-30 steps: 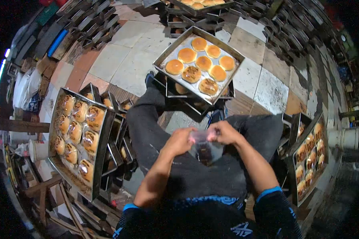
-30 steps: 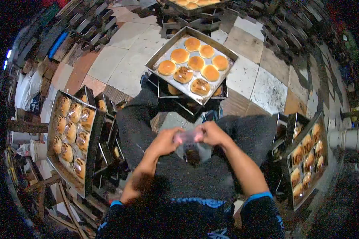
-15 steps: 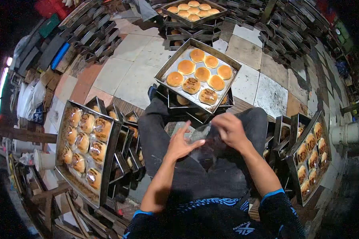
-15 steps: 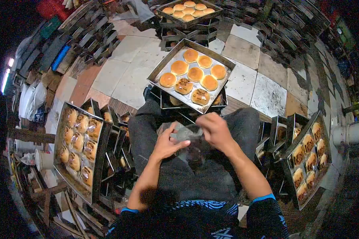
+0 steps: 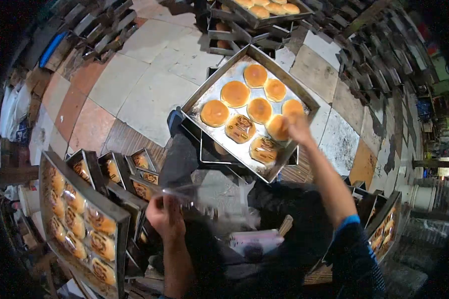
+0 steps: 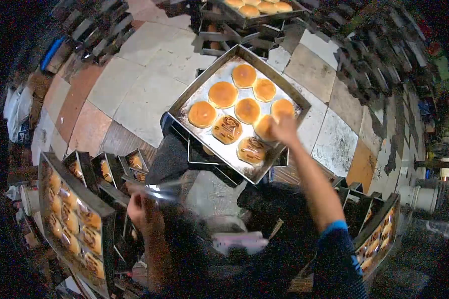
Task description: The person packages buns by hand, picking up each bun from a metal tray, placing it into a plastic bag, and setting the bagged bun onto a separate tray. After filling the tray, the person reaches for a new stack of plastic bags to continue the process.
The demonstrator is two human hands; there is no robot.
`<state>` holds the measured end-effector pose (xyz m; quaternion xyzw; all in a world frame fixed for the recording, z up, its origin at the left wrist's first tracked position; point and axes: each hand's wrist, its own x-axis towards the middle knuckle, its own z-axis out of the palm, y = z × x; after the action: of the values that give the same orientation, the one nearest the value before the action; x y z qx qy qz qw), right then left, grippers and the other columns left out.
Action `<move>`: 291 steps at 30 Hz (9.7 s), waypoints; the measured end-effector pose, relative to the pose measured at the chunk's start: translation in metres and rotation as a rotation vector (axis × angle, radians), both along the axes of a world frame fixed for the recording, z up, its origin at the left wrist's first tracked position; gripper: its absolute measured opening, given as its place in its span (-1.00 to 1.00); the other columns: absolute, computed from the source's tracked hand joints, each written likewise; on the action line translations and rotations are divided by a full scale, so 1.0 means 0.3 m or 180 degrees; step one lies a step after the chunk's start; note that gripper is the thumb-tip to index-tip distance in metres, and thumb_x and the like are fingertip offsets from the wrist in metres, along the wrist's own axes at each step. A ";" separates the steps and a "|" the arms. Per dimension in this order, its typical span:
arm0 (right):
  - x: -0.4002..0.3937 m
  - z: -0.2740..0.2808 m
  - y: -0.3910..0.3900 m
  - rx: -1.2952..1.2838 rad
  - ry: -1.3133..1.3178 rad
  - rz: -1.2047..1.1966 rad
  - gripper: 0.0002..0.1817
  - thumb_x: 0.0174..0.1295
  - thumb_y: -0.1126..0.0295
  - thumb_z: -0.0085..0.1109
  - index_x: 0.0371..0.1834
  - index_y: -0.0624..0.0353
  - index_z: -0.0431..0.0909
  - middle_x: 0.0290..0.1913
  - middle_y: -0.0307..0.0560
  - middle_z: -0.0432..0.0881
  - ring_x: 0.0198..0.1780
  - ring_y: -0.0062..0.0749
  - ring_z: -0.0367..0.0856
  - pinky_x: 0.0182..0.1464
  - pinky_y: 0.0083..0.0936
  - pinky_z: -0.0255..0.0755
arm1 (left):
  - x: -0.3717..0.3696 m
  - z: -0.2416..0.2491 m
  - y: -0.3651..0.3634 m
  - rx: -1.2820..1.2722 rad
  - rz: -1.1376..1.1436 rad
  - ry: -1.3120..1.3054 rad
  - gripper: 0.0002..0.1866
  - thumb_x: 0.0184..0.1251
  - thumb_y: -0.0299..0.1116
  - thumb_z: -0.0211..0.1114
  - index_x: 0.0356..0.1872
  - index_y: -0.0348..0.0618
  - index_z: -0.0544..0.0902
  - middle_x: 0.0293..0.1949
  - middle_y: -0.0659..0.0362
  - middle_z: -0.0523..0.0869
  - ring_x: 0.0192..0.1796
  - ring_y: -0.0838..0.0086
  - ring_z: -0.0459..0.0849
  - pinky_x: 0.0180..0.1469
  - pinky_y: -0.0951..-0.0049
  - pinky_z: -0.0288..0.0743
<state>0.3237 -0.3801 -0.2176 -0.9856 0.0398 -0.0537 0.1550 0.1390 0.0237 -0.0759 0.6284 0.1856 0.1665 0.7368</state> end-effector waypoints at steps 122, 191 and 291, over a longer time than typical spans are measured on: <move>-0.619 0.460 0.631 0.3357 0.1191 0.0786 -0.33 0.06 0.15 0.49 0.20 0.28 0.51 -0.01 0.03 0.70 -0.06 -0.37 0.67 0.05 -0.40 0.53 | -0.284 0.212 0.114 0.0805 -0.0218 0.0788 -0.72 0.50 -0.25 0.16 -0.16 -0.30 0.66 -0.40 0.36 0.55 -0.41 0.69 0.40 -0.35 0.64 0.27; -0.713 0.646 0.328 0.5420 0.2225 0.0306 -0.46 0.14 0.51 0.35 0.22 0.32 0.45 0.04 -0.11 0.67 0.04 -0.49 0.63 0.09 -0.53 0.50 | -0.113 0.023 -0.060 0.0012 -0.0709 0.0736 -0.79 0.37 -0.38 0.35 -0.14 -0.34 0.70 -0.50 0.28 0.65 -0.62 0.76 0.44 -0.61 0.68 0.23; -1.003 0.792 0.677 0.4000 -0.0858 0.0271 -0.90 0.41 0.48 0.10 -0.18 0.32 0.53 -0.29 -0.11 0.67 -0.29 -0.56 0.64 -0.22 -0.60 0.54 | -0.458 0.278 -0.141 0.0790 -0.0518 -0.0904 -0.84 0.38 -0.45 0.29 -0.37 -0.36 0.62 -0.35 0.02 0.76 -0.26 0.35 0.73 -0.15 0.42 0.57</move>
<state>0.0228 -0.1769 0.0201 -0.6923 0.0048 -0.1373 0.7085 0.0017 -0.0187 0.0075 0.6976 0.0065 0.2150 0.6835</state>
